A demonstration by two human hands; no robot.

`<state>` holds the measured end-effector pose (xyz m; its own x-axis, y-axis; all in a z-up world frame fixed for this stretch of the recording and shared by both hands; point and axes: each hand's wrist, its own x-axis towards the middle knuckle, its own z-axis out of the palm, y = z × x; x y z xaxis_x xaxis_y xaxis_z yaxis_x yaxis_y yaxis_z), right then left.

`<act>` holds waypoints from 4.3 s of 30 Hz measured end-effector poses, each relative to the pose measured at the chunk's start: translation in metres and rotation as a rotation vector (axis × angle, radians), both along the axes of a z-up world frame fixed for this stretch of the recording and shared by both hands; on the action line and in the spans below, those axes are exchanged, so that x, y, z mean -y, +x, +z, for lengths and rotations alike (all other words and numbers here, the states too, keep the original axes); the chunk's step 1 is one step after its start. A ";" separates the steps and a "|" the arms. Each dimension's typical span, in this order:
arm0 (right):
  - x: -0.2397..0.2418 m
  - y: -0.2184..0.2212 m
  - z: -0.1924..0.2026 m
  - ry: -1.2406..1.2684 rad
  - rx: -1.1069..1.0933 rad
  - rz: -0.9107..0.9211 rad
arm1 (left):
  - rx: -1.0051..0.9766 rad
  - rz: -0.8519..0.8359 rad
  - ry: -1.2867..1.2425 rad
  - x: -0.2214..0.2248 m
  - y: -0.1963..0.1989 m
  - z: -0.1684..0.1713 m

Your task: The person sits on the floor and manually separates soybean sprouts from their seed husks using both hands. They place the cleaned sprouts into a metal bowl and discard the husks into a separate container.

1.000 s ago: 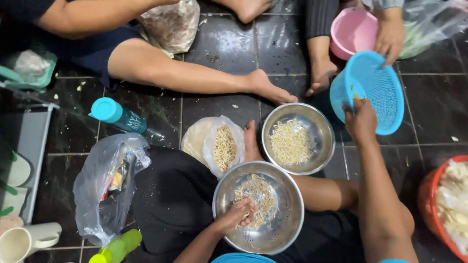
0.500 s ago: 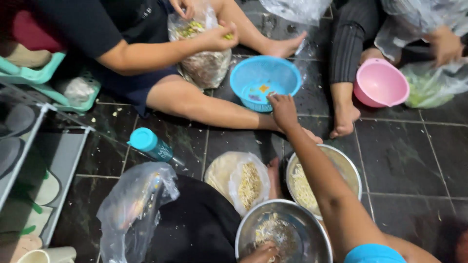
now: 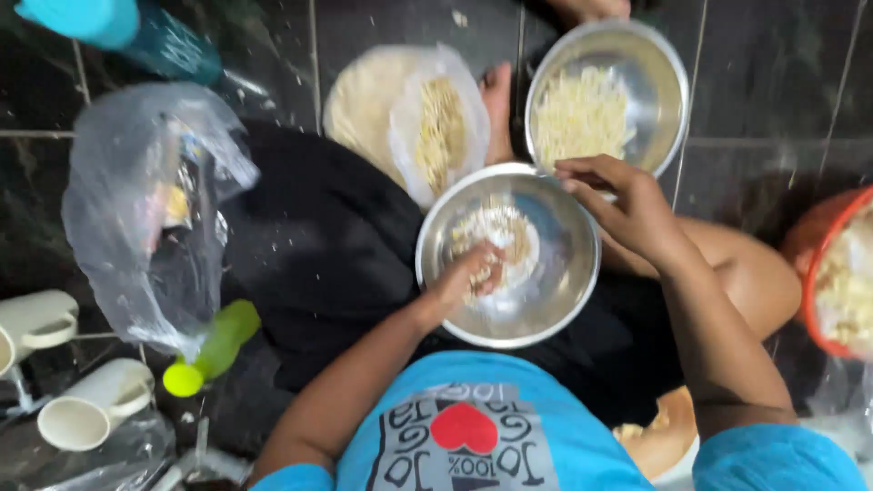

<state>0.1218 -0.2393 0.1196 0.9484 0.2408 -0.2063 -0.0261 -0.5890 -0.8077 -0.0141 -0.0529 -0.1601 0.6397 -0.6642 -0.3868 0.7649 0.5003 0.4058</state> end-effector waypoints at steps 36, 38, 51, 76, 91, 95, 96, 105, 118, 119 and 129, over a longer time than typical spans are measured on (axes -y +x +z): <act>-0.068 -0.173 -0.131 -0.257 0.386 -0.013 | 0.056 -0.124 0.155 -0.049 0.004 0.090; -0.058 -0.172 -0.127 -0.271 0.397 -0.027 | 0.100 -0.177 0.210 -0.050 0.003 0.096; -0.049 -0.170 -0.119 -0.326 0.475 -0.129 | 0.250 -0.265 0.353 -0.042 -0.004 0.103; -0.029 -0.159 -0.080 0.206 -0.091 -0.296 | 0.408 -0.298 0.182 -0.039 -0.009 0.127; -0.034 -0.158 -0.087 0.307 -0.268 -0.159 | 0.413 -0.363 0.156 -0.045 -0.005 0.137; -0.026 -0.156 -0.106 0.346 -0.192 -0.168 | 0.384 -0.318 0.103 -0.044 -0.005 0.128; -0.022 -0.155 -0.115 0.348 -0.122 -0.190 | 0.368 -0.300 0.093 -0.045 -0.004 0.125; 0.025 -0.113 -0.034 0.181 0.440 -0.302 | 0.280 -0.229 0.037 -0.050 0.000 0.132; -0.073 -0.170 -0.083 -0.396 0.001 0.104 | 0.029 -0.200 0.191 -0.039 0.002 0.066; -0.072 -0.170 -0.077 -0.357 0.005 0.097 | 0.029 -0.203 0.181 -0.038 0.003 0.057; -0.070 -0.172 -0.051 -0.268 0.123 0.038 | 0.126 -0.227 0.070 -0.038 0.000 0.082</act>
<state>-0.0500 -0.1693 0.0687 0.9617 0.2288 -0.1510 0.0886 -0.7807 -0.6187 -0.0138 -0.0149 -0.0779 0.5234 -0.7706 -0.3636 0.7956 0.2892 0.5323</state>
